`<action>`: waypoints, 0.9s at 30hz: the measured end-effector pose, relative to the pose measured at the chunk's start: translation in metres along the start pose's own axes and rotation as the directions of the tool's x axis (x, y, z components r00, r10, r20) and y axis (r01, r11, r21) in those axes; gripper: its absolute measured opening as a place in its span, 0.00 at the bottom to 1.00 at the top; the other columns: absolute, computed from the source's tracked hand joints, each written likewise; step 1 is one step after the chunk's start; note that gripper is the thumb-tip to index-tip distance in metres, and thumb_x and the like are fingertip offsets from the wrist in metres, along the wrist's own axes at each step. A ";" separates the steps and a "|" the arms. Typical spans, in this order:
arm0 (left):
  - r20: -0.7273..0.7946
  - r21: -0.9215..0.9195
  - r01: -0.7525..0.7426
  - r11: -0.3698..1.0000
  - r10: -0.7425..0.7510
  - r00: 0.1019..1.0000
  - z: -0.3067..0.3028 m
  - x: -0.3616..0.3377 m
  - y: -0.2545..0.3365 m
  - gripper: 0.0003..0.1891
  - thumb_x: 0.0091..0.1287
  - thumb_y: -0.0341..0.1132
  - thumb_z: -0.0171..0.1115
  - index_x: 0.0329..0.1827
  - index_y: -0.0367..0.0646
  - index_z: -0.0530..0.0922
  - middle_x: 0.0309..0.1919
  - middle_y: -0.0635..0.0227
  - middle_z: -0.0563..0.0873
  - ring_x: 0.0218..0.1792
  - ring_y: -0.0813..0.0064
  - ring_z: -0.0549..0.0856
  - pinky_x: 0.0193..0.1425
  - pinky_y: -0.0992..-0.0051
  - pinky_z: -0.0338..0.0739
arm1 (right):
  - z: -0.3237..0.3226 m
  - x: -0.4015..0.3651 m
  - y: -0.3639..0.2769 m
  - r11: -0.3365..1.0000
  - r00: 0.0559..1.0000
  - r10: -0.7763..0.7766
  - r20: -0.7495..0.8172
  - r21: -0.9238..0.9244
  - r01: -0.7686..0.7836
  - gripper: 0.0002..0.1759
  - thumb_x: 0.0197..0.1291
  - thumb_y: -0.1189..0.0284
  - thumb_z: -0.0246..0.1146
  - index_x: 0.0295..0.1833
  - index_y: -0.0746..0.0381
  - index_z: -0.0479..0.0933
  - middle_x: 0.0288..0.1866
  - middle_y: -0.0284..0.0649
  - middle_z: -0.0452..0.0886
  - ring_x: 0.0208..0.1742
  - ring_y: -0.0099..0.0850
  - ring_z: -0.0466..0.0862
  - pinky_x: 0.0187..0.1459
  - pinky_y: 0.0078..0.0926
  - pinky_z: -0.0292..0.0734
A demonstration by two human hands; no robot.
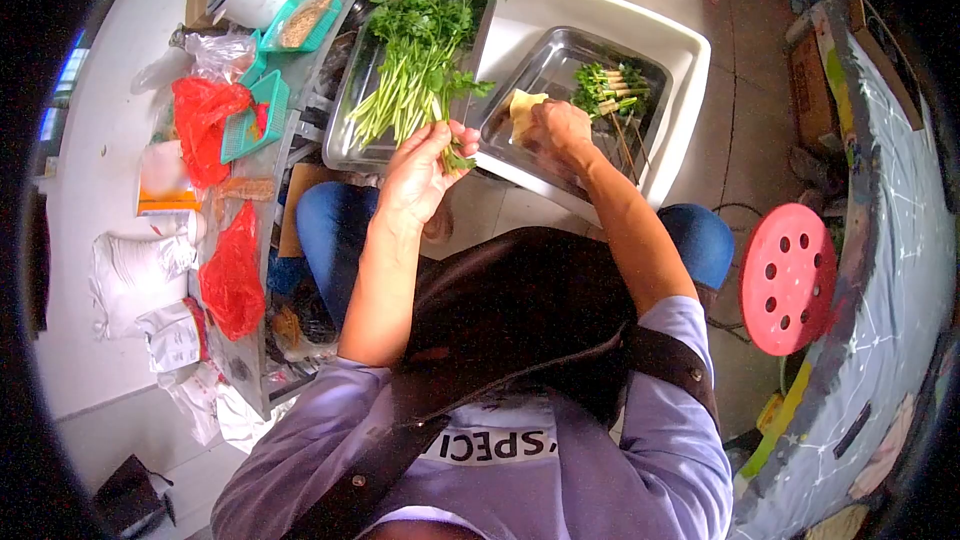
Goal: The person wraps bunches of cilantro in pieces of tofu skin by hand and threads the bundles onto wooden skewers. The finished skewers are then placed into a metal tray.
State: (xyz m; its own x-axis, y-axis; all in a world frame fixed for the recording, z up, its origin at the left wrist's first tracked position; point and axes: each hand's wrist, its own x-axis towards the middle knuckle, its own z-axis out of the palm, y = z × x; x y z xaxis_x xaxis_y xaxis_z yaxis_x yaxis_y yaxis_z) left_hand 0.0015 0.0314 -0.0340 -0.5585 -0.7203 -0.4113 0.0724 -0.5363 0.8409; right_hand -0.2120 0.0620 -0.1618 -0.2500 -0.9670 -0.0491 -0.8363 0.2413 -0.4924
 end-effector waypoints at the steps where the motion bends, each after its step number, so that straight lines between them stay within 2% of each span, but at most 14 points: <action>1: -0.006 0.003 0.002 1.000 -0.002 1.000 -0.001 0.000 0.000 0.09 0.71 0.38 0.53 0.42 0.44 0.78 0.40 0.65 0.85 0.38 0.75 0.83 0.44 0.73 0.75 | -0.001 0.000 0.000 1.000 0.999 0.011 0.033 0.022 -0.011 0.14 0.46 0.61 0.66 0.38 0.56 0.82 0.36 0.41 0.83 0.39 0.41 0.83 0.40 0.35 0.77; 5: -0.009 -0.004 -0.010 1.000 0.010 1.000 -0.005 0.002 -0.002 0.09 0.71 0.39 0.53 0.41 0.44 0.78 0.40 0.65 0.85 0.38 0.75 0.83 0.43 0.74 0.75 | 0.004 0.008 0.012 0.991 0.993 -0.016 0.115 0.133 0.000 0.14 0.47 0.60 0.66 0.37 0.56 0.82 0.32 0.42 0.84 0.35 0.41 0.83 0.38 0.35 0.77; 8: -0.007 0.001 0.001 1.000 -0.001 1.000 -0.004 0.001 -0.001 0.09 0.71 0.38 0.53 0.41 0.44 0.78 0.40 0.65 0.85 0.38 0.75 0.83 0.43 0.73 0.75 | 0.002 0.005 0.010 0.993 0.995 0.060 0.080 0.095 -0.068 0.14 0.47 0.60 0.66 0.36 0.57 0.82 0.32 0.43 0.83 0.34 0.41 0.83 0.37 0.35 0.77; 11: -0.002 -0.015 0.008 1.000 -0.008 1.000 -0.007 0.002 -0.003 0.09 0.70 0.38 0.53 0.41 0.43 0.78 0.40 0.64 0.85 0.38 0.74 0.83 0.43 0.73 0.76 | 0.002 0.004 0.006 0.995 0.997 0.066 0.036 0.071 -0.069 0.14 0.46 0.60 0.67 0.34 0.59 0.81 0.32 0.43 0.83 0.34 0.41 0.83 0.37 0.35 0.76; 14: -0.024 -0.017 0.002 1.000 -0.002 1.000 -0.007 0.002 -0.002 0.09 0.70 0.37 0.53 0.41 0.43 0.78 0.39 0.63 0.85 0.37 0.74 0.83 0.43 0.73 0.76 | -0.001 0.006 0.007 0.986 0.992 0.088 0.091 0.137 -0.100 0.15 0.47 0.58 0.66 0.34 0.58 0.80 0.31 0.41 0.84 0.33 0.41 0.83 0.38 0.34 0.78; 17: -0.029 -0.012 0.006 1.000 -0.006 1.000 -0.009 0.003 -0.003 0.09 0.70 0.37 0.53 0.41 0.43 0.78 0.39 0.63 0.85 0.37 0.74 0.83 0.43 0.73 0.76 | -0.002 0.009 0.017 0.894 0.988 0.103 0.116 0.424 -0.143 0.15 0.47 0.59 0.66 0.31 0.60 0.79 0.26 0.40 0.82 0.27 0.37 0.82 0.33 0.32 0.76; 18: -0.030 -0.017 0.008 1.000 -0.008 1.000 -0.009 0.003 -0.004 0.08 0.70 0.37 0.53 0.41 0.43 0.78 0.39 0.63 0.85 0.38 0.74 0.83 0.43 0.72 0.76 | -0.001 0.009 0.017 0.951 0.994 0.103 0.029 0.291 -0.107 0.14 0.48 0.61 0.66 0.30 0.62 0.78 0.22 0.40 0.79 0.23 0.32 0.79 0.29 0.30 0.74; 21: -0.025 -0.022 0.014 1.000 -0.015 1.000 -0.008 0.003 -0.005 0.08 0.70 0.37 0.54 0.41 0.44 0.77 0.39 0.63 0.85 0.38 0.74 0.83 0.43 0.72 0.76 | -0.007 0.012 0.015 0.732 0.996 0.077 0.049 0.676 -0.089 0.11 0.47 0.66 0.67 0.30 0.63 0.78 0.21 0.39 0.78 0.23 0.25 0.78 0.29 0.27 0.74; 22: -0.020 -0.019 0.014 1.000 -0.014 1.000 -0.008 0.002 -0.004 0.08 0.70 0.38 0.54 0.40 0.44 0.77 0.40 0.63 0.85 0.38 0.74 0.83 0.43 0.71 0.77 | -0.012 0.012 0.016 0.873 0.996 0.074 -0.041 0.486 -0.045 0.09 0.50 0.69 0.66 0.31 0.64 0.79 0.23 0.37 0.79 0.25 0.23 0.78 0.30 0.23 0.73; 23: -0.015 -0.016 0.013 1.000 -0.013 1.000 -0.008 0.002 -0.003 0.08 0.70 0.38 0.54 0.40 0.44 0.77 0.40 0.63 0.85 0.38 0.74 0.83 0.44 0.71 0.77 | -0.021 0.009 0.010 0.758 0.994 0.102 0.023 0.645 -0.093 0.08 0.51 0.70 0.66 0.32 0.64 0.79 0.24 0.36 0.80 0.26 0.23 0.78 0.30 0.22 0.74; 25: -0.035 -0.021 0.017 1.000 -0.018 0.999 -0.008 0.003 -0.005 0.07 0.70 0.38 0.54 0.40 0.46 0.77 0.42 0.62 0.84 0.39 0.73 0.83 0.47 0.68 0.77 | -0.037 0.004 -0.003 0.445 0.980 0.112 0.162 0.874 -0.195 0.07 0.54 0.71 0.66 0.35 0.64 0.79 0.27 0.34 0.81 0.28 0.23 0.80 0.32 0.19 0.75; 26: -0.045 -0.024 0.020 1.000 -0.021 0.999 -0.007 0.004 -0.007 0.07 0.70 0.38 0.54 0.40 0.46 0.77 0.43 0.62 0.84 0.40 0.72 0.83 0.48 0.66 0.78 | -0.052 -0.001 -0.013 0.362 0.960 0.091 0.266 0.889 -0.281 0.06 0.56 0.73 0.65 0.39 0.60 0.77 0.35 0.30 0.81 0.33 0.21 0.80 0.37 0.19 0.77; 27: -0.039 -0.081 0.052 0.995 -0.055 0.998 -0.005 0.003 -0.008 0.07 0.70 0.38 0.53 0.40 0.46 0.77 0.44 0.61 0.84 0.41 0.70 0.83 0.50 0.64 0.77 | -0.061 -0.007 -0.022 0.315 0.966 0.058 0.250 0.914 -0.255 0.07 0.56 0.74 0.66 0.40 0.59 0.76 0.35 0.30 0.81 0.34 0.21 0.80 0.37 0.19 0.77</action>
State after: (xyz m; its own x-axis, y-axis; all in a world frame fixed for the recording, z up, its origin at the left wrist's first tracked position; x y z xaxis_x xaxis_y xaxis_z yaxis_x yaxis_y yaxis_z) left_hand 0.0029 0.0311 -0.0438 -0.5291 -0.7061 -0.4706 0.1102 -0.6070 0.7870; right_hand -0.2217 0.0683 -0.0977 -0.1679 -0.9412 -0.2933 0.2460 0.2481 -0.9370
